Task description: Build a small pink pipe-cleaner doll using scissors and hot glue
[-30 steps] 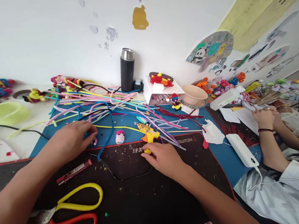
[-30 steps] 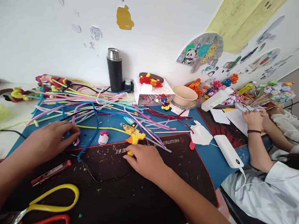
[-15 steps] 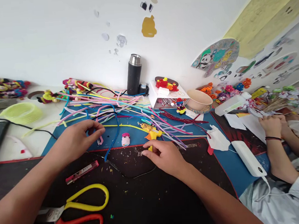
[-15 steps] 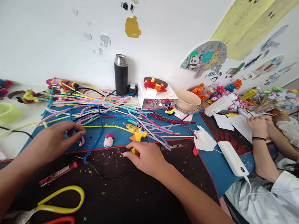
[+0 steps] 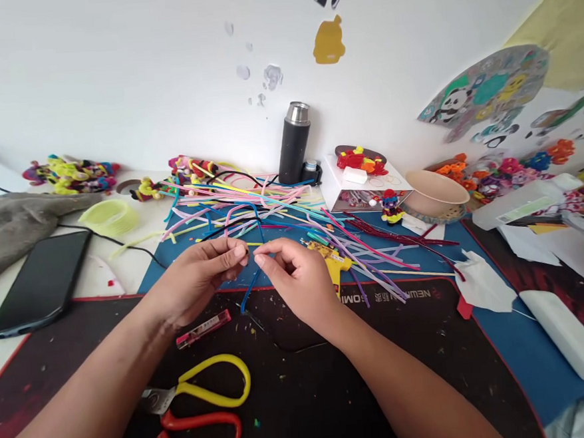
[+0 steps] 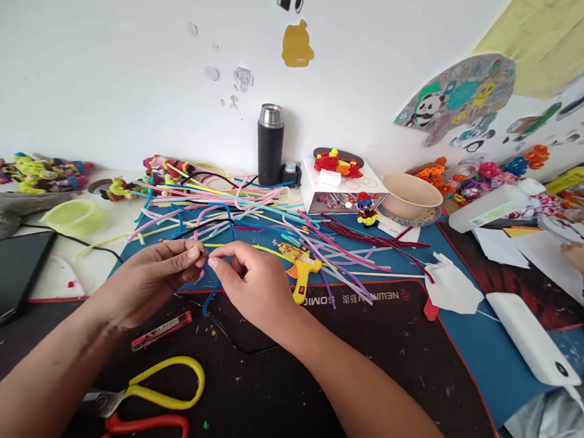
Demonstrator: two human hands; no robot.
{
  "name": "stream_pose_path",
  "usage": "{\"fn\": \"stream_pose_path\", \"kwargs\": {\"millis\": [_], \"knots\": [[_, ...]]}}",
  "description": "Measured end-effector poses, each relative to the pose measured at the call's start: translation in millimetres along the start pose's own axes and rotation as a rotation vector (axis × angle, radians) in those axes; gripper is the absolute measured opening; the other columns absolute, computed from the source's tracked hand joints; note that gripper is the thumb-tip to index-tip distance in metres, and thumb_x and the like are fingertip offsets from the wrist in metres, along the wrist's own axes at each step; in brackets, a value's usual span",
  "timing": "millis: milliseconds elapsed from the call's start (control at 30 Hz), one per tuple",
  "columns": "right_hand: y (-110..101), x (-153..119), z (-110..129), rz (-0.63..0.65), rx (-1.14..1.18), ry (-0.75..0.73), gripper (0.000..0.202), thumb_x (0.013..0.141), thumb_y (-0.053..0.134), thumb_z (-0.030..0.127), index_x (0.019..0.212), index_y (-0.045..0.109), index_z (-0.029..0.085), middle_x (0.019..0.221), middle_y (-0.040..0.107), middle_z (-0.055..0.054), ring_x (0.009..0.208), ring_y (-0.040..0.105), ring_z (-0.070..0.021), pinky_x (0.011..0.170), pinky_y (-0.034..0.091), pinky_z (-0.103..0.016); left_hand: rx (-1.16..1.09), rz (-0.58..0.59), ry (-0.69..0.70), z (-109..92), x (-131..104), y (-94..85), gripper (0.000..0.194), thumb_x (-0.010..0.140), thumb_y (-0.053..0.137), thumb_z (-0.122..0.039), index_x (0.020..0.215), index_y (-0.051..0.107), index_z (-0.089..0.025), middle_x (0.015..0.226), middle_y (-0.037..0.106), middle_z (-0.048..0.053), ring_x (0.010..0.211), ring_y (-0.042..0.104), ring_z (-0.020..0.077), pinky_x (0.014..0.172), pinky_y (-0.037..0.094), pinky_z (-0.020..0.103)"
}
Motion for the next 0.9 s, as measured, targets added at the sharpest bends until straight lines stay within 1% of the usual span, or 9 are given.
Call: {"fn": "stream_pose_path", "kwargs": {"millis": [100, 200, 367, 467, 600, 767, 833, 900], "knots": [[-1, -3, -4, -0.053, 0.028, 0.003, 0.017, 0.102, 0.07, 0.034, 0.102, 0.082, 0.021, 0.06, 0.054, 0.006, 0.053, 0.05, -0.012, 0.056, 0.042, -0.025, 0.02, 0.015, -0.028, 5, 0, 1.2, 0.051, 0.059, 0.107, -0.057, 0.076, 0.081, -0.016, 0.074, 0.067, 0.003, 0.072, 0.051, 0.0144, 0.066, 0.042, 0.025], [-1, -6, -8, -0.073, 0.034, -0.007, 0.017, 0.102, 0.071, 0.034, 0.102, 0.082, 0.021, 0.06, 0.052, 0.006, 0.054, 0.05, -0.0121, 0.057, 0.043, -0.025, 0.059, 0.04, -0.032, 7, 1, 3.7, 0.051, 0.061, 0.105, -0.059, 0.076, 0.082, -0.017, 0.075, 0.069, 0.003, 0.069, 0.049, 0.0138, 0.063, 0.04, 0.025], [-1, -9, -8, -0.079, 0.03, -0.067, 0.014, 0.102, 0.071, 0.032, 0.103, 0.081, 0.022, 0.061, 0.052, 0.007, 0.053, 0.049, -0.0114, 0.058, 0.044, -0.025, 0.065, 0.056, -0.039, 8, -1, 5.8, 0.046, 0.063, 0.106, -0.054, 0.075, 0.083, -0.016, 0.073, 0.069, 0.004, 0.067, 0.05, 0.0131, 0.061, 0.039, 0.024], [0, -10, -7, -0.078, -0.019, -0.091, 0.015, 0.104, 0.07, 0.033, 0.106, 0.081, 0.023, 0.061, 0.052, 0.007, 0.053, 0.048, -0.0117, 0.058, 0.044, -0.025, 0.048, 0.067, -0.062, 9, -2, 6.4, 0.044, 0.063, 0.106, -0.05, 0.076, 0.083, -0.015, 0.074, 0.069, 0.004, 0.065, 0.051, 0.013, 0.059, 0.04, 0.025], [-2, -12, -4, -0.093, -0.099, -0.159, 0.017, 0.107, 0.067, 0.034, 0.107, 0.081, 0.023, 0.062, 0.055, 0.006, 0.054, 0.05, -0.0119, 0.058, 0.044, -0.025, -0.022, 0.094, -0.119, 13, -3, 9.4, 0.041, 0.064, 0.106, -0.044, 0.075, 0.081, -0.015, 0.07, 0.064, 0.002, 0.06, 0.045, 0.01, 0.054, 0.034, 0.023], [-5, -14, 2, -0.116, -0.147, -0.236, 0.018, 0.109, 0.066, 0.034, 0.106, 0.08, 0.023, 0.067, 0.066, 0.003, 0.055, 0.056, -0.0123, 0.059, 0.045, -0.025, -0.152, 0.148, -0.218, 18, -5, 16.2, 0.042, 0.066, 0.106, -0.044, 0.072, 0.077, -0.014, 0.067, 0.057, -0.001, 0.054, 0.036, 0.0056, 0.047, 0.028, 0.019], [-5, -14, 3, -0.115, -0.161, -0.232, 0.02, 0.11, 0.065, 0.036, 0.106, 0.08, 0.023, 0.066, 0.066, 0.002, 0.053, 0.055, -0.0123, 0.058, 0.046, -0.026, -0.205, 0.155, -0.245, 20, -6, 17.3, 0.044, 0.066, 0.107, -0.044, 0.069, 0.076, -0.013, 0.065, 0.056, -0.002, 0.052, 0.033, 0.0044, 0.045, 0.028, 0.017], [-6, -14, 3, -0.127, -0.155, -0.225, 0.021, 0.11, 0.064, 0.038, 0.105, 0.079, 0.023, 0.063, 0.064, 0.003, 0.051, 0.053, -0.0121, 0.057, 0.046, -0.026, -0.241, 0.149, -0.242, 20, -6, 17.1, 0.043, 0.068, 0.107, -0.044, 0.07, 0.077, -0.013, 0.065, 0.059, -0.001, 0.051, 0.036, 0.0047, 0.044, 0.031, 0.017]]}}
Point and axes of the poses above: each hand's wrist, its own x-axis towards the middle knuckle, its own y-axis out of the palm, z = x × y, the point moved 5 cm from there along x, towards the middle knuckle
